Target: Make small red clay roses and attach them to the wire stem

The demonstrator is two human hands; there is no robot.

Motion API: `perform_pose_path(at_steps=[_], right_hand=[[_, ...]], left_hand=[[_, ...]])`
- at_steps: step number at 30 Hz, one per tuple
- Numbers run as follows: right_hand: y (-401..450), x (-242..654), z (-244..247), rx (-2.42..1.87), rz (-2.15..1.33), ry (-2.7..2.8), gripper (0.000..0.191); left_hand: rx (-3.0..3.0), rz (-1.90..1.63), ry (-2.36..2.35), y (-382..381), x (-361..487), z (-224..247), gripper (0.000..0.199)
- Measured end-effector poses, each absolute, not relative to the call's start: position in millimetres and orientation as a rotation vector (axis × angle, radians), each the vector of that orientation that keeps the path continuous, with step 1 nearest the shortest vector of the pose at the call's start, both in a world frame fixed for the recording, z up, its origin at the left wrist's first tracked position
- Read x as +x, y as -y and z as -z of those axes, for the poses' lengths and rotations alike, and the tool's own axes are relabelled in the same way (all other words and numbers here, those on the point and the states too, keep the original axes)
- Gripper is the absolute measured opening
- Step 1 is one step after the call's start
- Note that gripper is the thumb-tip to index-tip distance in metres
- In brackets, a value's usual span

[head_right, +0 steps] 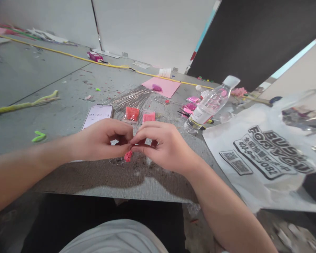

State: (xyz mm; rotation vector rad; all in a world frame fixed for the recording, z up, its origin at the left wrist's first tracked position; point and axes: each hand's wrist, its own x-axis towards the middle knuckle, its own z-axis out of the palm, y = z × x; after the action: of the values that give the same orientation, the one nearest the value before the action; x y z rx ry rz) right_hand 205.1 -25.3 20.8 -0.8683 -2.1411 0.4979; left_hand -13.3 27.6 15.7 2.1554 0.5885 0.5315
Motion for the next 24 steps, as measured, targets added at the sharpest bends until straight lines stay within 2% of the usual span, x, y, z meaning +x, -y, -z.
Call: perform_pose_path(at_steps=[6, 12, 19, 24], right_hand=[[23.4, 199.4, -13.2, -1.079, -0.908, 1.784, 0.016], [17.1, 200.0, -7.3, -0.997, -1.332, 1.484, 0.03], [15.0, 202.3, -7.1, -0.799, -1.428, 1.401, 0.027], [9.1, 207.5, 0.5, -0.638, -1.464, 1.461, 0.028]], left_hand=[[2.452, -0.826, -0.571, -24.6, -14.7, -17.0, 0.014], [2.385, -0.901, -0.68, -24.7, -13.5, -18.3, 0.014], [2.04, -0.868, -0.64, -26.2, -14.5, -17.9, 0.017], [2.134, -0.828, -0.676, -30.3, -15.5, -18.5, 0.018]])
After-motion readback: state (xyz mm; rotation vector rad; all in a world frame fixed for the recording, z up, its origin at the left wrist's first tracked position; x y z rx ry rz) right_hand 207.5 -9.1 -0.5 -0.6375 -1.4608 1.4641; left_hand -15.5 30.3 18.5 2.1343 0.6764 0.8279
